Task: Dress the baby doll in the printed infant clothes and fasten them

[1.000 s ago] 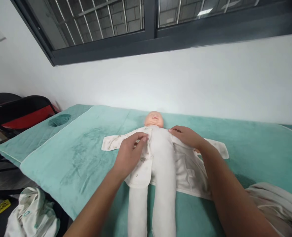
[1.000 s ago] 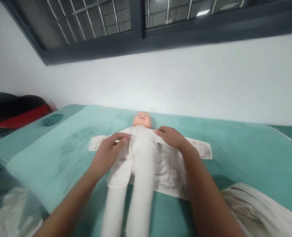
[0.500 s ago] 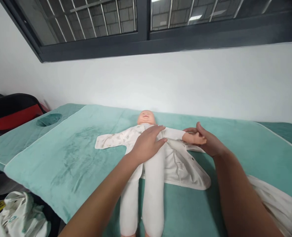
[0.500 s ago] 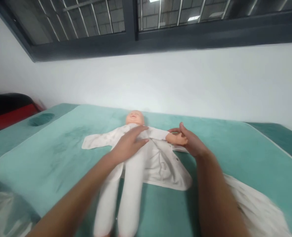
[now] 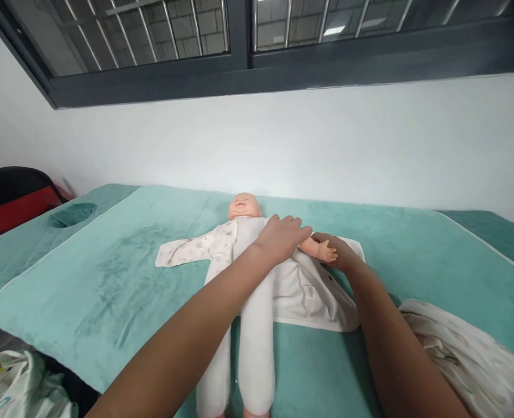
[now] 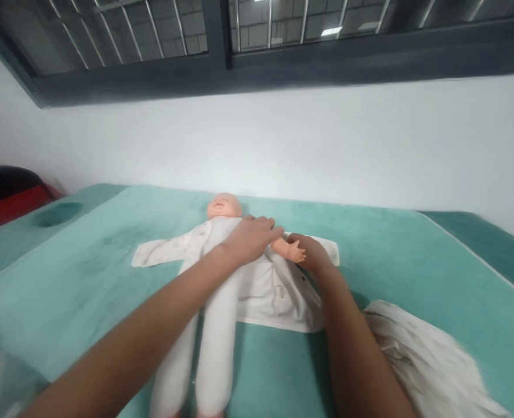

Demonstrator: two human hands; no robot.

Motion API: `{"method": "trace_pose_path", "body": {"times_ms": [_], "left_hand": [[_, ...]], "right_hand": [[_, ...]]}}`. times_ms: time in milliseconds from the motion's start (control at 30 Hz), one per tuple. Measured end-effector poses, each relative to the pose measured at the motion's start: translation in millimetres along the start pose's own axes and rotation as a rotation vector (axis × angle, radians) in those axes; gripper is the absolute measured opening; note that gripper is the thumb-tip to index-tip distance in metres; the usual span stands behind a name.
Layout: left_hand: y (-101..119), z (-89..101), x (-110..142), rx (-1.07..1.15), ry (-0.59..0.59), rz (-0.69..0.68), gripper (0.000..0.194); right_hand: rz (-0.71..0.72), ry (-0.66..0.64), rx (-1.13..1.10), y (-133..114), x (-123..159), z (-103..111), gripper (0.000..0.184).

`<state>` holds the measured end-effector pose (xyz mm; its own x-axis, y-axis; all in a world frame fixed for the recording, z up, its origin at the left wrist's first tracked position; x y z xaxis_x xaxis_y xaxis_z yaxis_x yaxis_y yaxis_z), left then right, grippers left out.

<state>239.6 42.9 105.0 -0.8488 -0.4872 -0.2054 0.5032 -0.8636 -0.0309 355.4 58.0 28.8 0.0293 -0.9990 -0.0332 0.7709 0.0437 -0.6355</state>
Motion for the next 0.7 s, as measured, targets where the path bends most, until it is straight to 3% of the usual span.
{"method": "trace_pose_path", "body": {"times_ms": [100, 200, 300, 400, 700], "left_hand": [[-7, 0.5, 4, -0.015, -0.012, 0.037, 0.025], [-11, 0.2, 5, -0.028, -0.050, 0.080, 0.021], [-15, -4.1, 3, -0.046, -0.115, 0.139, 0.016], [-20, -9.1, -2, -0.054, -0.135, 0.211, 0.014], [-24, -19.8, -15, -0.018, 0.045, 0.406, 0.028]], "right_hand": [[0.013, -0.021, -0.042, -5, -1, -7, 0.023], [-0.050, 0.015, -0.153, -5, 4, 2, 0.030], [-0.134, 0.047, -0.444, -7, 13, 17, 0.039], [-0.132, 0.040, -0.684, -22, 21, 26, 0.040], [-0.145, -0.141, -0.791, -68, 29, 5, 0.058]]}}
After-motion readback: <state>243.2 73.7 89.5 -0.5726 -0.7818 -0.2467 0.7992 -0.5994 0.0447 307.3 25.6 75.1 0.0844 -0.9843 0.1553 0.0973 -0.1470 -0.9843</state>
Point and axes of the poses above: each hand's wrist, its own x-axis away from the middle knuckle, its own z-axis out of the back of the hand, y = z × x, the point moved 9 cm from there along -x, towards the middle knuckle, and after that the axes turned 9 degrees about x, right-handed, at the moved point
